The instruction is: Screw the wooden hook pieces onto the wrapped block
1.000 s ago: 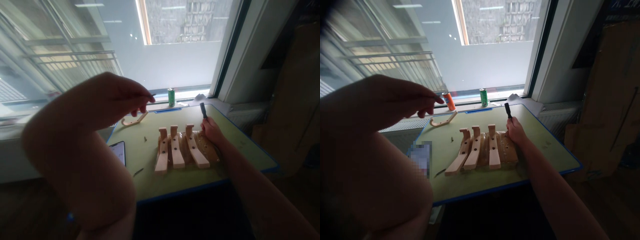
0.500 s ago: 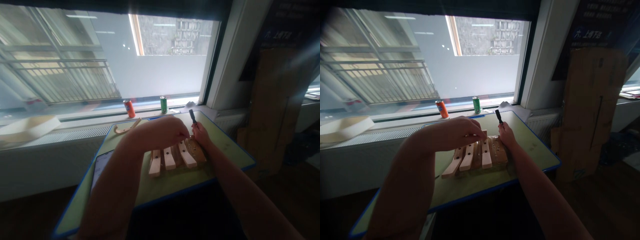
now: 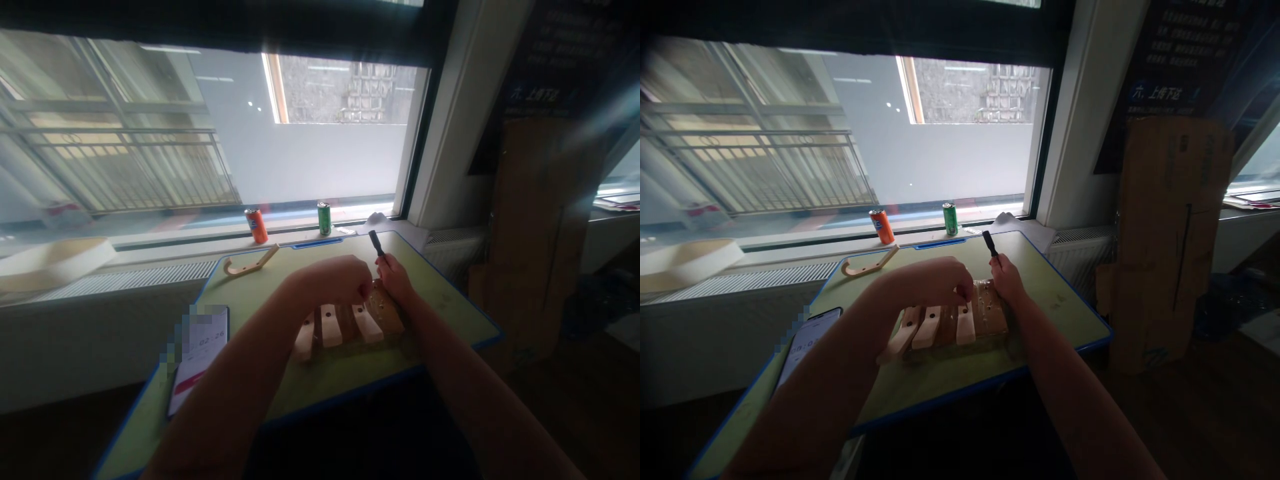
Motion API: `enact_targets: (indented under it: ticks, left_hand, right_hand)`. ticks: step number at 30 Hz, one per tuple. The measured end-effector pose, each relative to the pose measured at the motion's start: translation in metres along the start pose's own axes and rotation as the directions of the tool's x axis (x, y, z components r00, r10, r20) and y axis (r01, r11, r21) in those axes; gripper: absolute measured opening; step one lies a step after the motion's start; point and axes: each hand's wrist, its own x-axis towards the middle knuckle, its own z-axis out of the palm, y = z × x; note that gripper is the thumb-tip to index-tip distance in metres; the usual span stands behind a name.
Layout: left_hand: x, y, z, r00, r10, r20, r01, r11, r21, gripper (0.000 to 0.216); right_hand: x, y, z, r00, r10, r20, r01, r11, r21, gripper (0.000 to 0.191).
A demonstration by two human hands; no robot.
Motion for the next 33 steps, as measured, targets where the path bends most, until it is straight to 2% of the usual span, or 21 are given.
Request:
enact_targets:
  ticks: [4, 9, 16, 20, 26, 27, 29, 31, 33]
  left_hand:
    - [0.005, -0.005, 0.006, 0.999, -0.04, 0.007, 0.04, 0.999, 0.025, 0.016]
    - [0.01, -0.01, 0.012, 0.998, -0.03, 0.056, 0.032, 0.998, -0.048, 0.016]
    - [0.006, -0.007, 0.006, 0.992, -0.023, 0.12, 0.032, 0.997, -0.073, 0.028]
    - [0.004, -0.007, 0.004, 0.995, -0.001, 0.1, 0.008, 0.997, -0.071, 0.027]
    - [-0.002, -0.003, -0.003, 0.994, 0.021, 0.106, -0.008, 0.992, -0.122, 0.024]
    - [-0.004, -0.003, -0.006, 0.996, 0.012, 0.091, 0.003, 0.988, -0.158, 0.026]
    - [-0.01, -0.004, -0.012, 0.999, -0.018, 0.046, 0.027, 0.977, -0.213, 0.024]
    - [-0.016, -0.006, -0.019, 0.998, -0.069, -0.008, 0.065, 0.966, -0.249, 0.019]
    - [-0.021, -0.005, -0.027, 0.966, -0.153, -0.209, 0.086, 0.951, -0.298, 0.02]
  right_hand:
    - [-0.001, 0.0, 0.0, 1.0, 0.001, -0.006, -0.001, 1.0, -0.002, 0.026]
    - [-0.002, -0.002, 0.001, 1.0, 0.005, -0.015, -0.004, 1.0, 0.006, 0.026]
    - [-0.003, -0.01, -0.003, 0.996, -0.001, -0.085, 0.005, 0.999, 0.042, 0.024]
    - [-0.004, -0.016, -0.006, 0.991, 0.005, -0.135, 0.015, 0.988, 0.154, 0.023]
    - [0.001, -0.035, -0.012, 0.994, 0.033, -0.107, 0.01, 0.926, 0.377, 0.023]
    - [0.001, -0.039, -0.013, 0.996, 0.028, -0.088, 0.012, 0.908, 0.419, 0.023]
    - [0.0, -0.046, -0.015, 1.0, 0.016, -0.007, -0.009, 0.799, 0.601, 0.018]
    - [-0.005, -0.053, -0.017, 0.999, 0.001, 0.034, -0.024, 0.739, 0.673, 0.015]
    - [-0.012, -0.059, -0.017, 0.995, -0.02, 0.098, -0.048, 0.764, 0.643, 0.014]
